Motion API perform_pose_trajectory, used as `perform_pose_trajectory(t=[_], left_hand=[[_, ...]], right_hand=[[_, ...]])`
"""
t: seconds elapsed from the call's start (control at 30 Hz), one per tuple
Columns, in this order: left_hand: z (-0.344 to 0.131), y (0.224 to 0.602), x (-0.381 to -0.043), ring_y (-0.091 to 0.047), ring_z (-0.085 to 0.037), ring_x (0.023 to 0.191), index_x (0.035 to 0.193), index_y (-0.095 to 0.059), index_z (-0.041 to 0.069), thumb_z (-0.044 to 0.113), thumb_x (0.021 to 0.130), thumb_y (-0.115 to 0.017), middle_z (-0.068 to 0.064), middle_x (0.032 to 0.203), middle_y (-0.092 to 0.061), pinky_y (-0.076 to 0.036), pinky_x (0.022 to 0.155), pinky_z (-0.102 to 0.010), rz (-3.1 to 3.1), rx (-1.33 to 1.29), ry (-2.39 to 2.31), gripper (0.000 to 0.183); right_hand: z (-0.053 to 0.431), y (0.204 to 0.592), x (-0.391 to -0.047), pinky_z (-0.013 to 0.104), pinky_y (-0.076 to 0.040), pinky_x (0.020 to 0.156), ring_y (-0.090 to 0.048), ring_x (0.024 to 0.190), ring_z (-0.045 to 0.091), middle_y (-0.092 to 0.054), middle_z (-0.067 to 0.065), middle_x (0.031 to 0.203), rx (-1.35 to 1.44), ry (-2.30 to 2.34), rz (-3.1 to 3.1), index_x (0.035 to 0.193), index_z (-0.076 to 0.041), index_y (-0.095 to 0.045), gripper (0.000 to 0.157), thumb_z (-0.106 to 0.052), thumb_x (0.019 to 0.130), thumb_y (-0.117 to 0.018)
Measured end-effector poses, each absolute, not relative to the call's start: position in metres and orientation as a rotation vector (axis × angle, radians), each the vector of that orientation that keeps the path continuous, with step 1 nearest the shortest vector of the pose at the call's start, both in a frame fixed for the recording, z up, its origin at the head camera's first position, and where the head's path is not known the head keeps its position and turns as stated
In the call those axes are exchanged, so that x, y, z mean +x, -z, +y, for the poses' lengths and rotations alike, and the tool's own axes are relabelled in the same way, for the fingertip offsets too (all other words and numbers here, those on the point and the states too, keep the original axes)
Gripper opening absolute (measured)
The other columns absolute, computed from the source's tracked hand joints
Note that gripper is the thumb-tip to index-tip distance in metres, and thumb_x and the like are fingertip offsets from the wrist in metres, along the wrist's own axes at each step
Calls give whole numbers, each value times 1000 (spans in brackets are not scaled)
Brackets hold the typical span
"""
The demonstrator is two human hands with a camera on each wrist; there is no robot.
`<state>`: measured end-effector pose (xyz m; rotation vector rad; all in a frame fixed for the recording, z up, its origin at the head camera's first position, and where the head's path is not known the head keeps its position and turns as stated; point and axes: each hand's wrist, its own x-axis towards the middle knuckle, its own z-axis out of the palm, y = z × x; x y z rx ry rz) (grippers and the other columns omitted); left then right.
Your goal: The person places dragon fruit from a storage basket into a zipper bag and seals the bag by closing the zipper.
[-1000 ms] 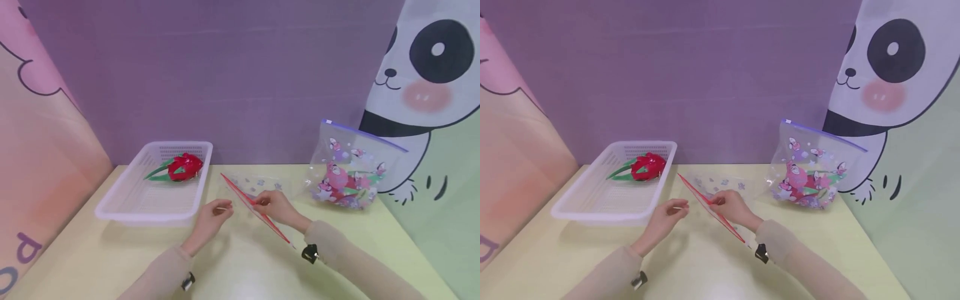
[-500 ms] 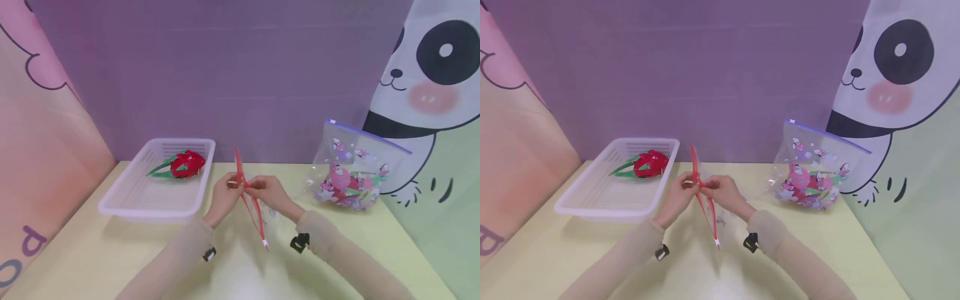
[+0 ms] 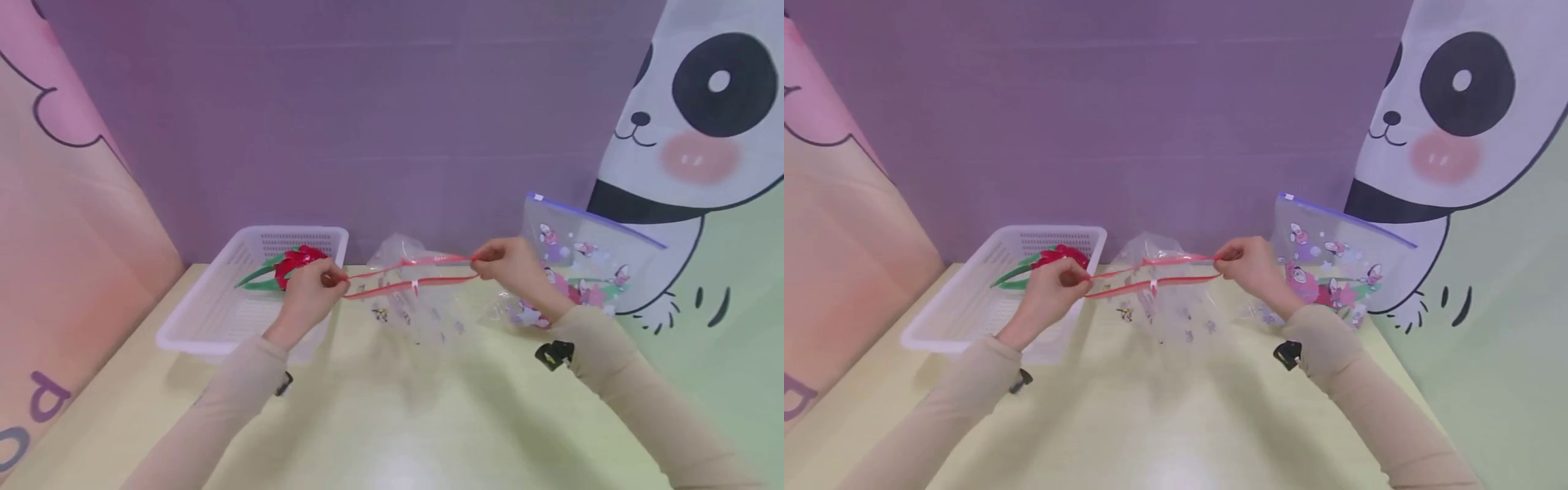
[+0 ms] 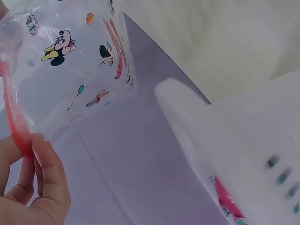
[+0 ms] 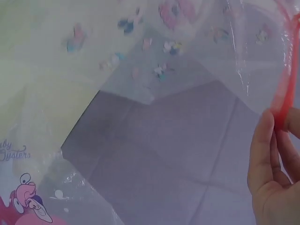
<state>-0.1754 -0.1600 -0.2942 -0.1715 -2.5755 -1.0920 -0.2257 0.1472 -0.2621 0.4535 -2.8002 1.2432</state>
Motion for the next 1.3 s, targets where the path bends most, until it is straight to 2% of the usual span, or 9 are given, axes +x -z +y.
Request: perform_pose_trajectory(t=[0.13,0.37,0.5,0.7,0.83,0.97,1.17,1.3], left_hand=[[-169,298,-171,-58,-19,71,83,-65,7,11,81,-66,-7,81,-66,-48,65,-29,-2588,-137,1109,5],[-172,312,-172,-57,-17,69,82,-65,6,10,80,-67,-7,78,-67,-48,63,-27,-2604,-123,1151,5],[-170,320,-172,-57,-17,67,82,-65,5,9,79,-68,-7,77,-66,-47,58,-24,-2607,-96,1212,6],[-149,321,-171,-60,-17,69,82,-64,4,8,76,-71,-8,77,-66,-49,58,-24,-2584,-132,1348,10],[-130,321,-168,-61,-14,70,81,-62,5,11,76,-71,-6,77,-64,-50,60,-23,-2603,-179,1460,12],[-122,323,-164,-60,-12,68,81,-62,7,14,78,-71,-3,76,-64,-48,59,-23,-2632,-189,1523,12],[-140,322,-158,-63,-13,77,94,-64,10,24,83,-67,-1,89,-64,-50,65,-26,-2863,-274,1450,18],[-171,298,-158,-63,-13,85,104,-64,11,26,83,-67,0,97,-66,-51,72,-27,-3063,-481,1105,26]], right_hand=[[151,258,-224,27,-53,67,-66,78,21,-69,15,90,464,-1207,-2870,98,-3,-68,17,-13,85,-62],[148,269,-224,25,-54,65,-67,76,22,-70,13,86,440,-1267,-2855,96,0,-69,18,-13,83,-65],[142,276,-227,27,-55,72,-68,75,16,-70,13,91,428,-1314,-2849,99,-1,-68,21,-15,84,-65],[128,279,-232,26,-55,71,-65,67,6,-71,9,86,329,-1493,-2792,101,2,-67,25,-15,83,-67],[115,277,-234,27,-55,72,-65,69,9,-69,1,81,262,-1601,-2772,103,1,-67,27,-17,82,-68],[104,277,-236,26,-54,70,-65,71,12,-69,1,81,245,-1577,-2792,101,-3,-68,26,-20,82,-68],[104,280,-238,24,-52,66,-62,70,10,-70,7,90,306,-1472,-2850,99,-7,-70,23,-22,83,-67],[107,281,-238,23,-49,62,-59,66,8,-70,3,81,331,-1459,-2871,100,-6,-70,25,-23,82,-68]])
